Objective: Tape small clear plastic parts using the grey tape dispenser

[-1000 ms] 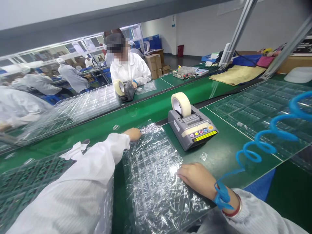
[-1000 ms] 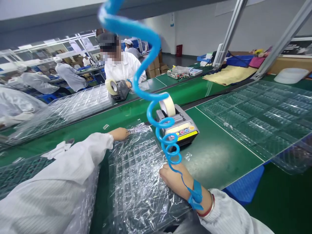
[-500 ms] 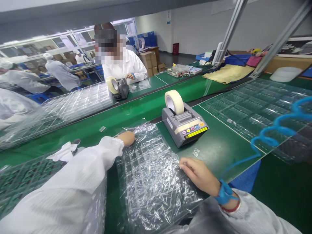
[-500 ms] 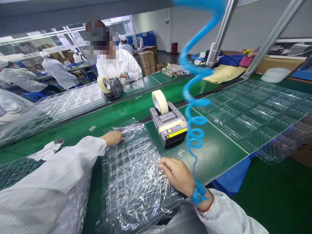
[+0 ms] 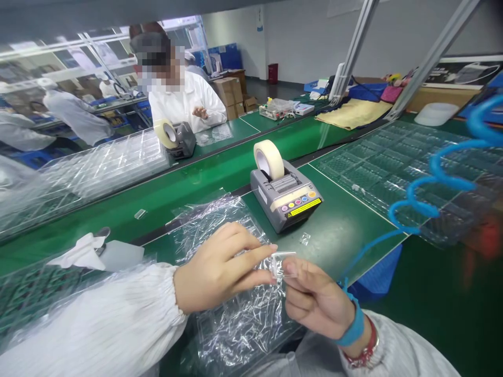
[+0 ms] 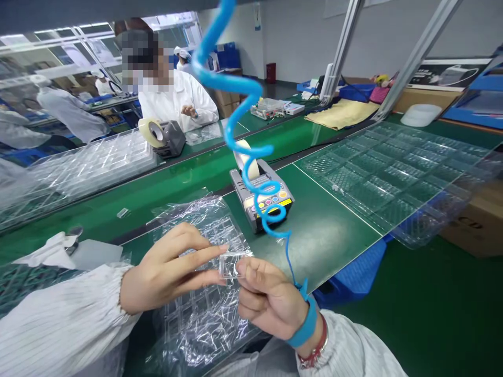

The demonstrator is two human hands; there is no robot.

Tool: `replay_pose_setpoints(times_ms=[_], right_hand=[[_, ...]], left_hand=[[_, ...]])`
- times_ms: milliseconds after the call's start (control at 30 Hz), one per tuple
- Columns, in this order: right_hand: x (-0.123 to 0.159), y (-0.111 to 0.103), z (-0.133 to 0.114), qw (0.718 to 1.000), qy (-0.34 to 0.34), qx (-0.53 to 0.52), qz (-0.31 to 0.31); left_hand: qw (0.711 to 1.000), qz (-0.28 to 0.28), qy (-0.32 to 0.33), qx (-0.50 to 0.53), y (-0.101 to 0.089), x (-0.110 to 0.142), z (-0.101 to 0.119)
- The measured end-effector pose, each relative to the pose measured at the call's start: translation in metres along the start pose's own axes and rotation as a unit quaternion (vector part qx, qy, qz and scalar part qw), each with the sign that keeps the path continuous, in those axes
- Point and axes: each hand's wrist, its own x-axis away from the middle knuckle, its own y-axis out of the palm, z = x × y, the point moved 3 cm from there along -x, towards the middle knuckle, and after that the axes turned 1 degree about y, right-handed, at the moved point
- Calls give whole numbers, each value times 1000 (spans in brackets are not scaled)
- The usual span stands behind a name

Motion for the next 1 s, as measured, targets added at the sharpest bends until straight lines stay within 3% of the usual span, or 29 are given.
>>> replay_pose_setpoints(times_ms=[133, 200, 233, 267, 300, 367, 400, 500, 633, 700, 733, 767, 800, 900, 1000], right_hand=[[2, 2, 3, 999, 7, 50, 19], [2, 0, -8, 985, -28, 161, 55], [2, -3, -20, 962, -69, 246, 94], [4, -6, -35, 919, -123, 344, 146], [6, -9, -53, 852, -182, 445, 208], [12, -15, -88, 668, -240, 623, 329], [12, -19, -102, 598, -225, 686, 348], [10, -31, -124, 456, -160, 796, 365], [8, -30, -125, 262, -115, 870, 401], [8, -24, -125, 189, -100, 892, 399], [8, -21, -126, 173, -94, 898, 394], [10, -19, -128, 175, -88, 902, 385], [11, -18, -131, 195, -84, 903, 374], [18, -20, -137, 320, -114, 871, 355], [24, -33, -138, 437, -167, 797, 382]], left_hand=[[999, 8, -28, 31, -3, 0, 4], [997, 16, -52, 47, -4, 1, 7], [997, 16, -63, 52, -5, 2, 7], [996, 13, -72, 55, -6, 3, 7], [996, 10, -77, 54, -6, 4, 7], [996, 5, -81, 47, -7, 7, 7], [996, 1, -82, 44, -8, 9, 6], [996, -11, -87, 35, -9, 12, 5], [996, -28, -79, 19, -6, 12, 4], [997, -32, -73, 16, -4, 11, 2], [997, -34, -71, 16, -2, 11, 2], [997, -37, -69, 17, 0, 12, 1], [997, -38, -66, 17, 2, 12, 1], [997, -42, -59, 12, 8, 17, 1], [997, -53, -58, 8, 9, 21, 2]])
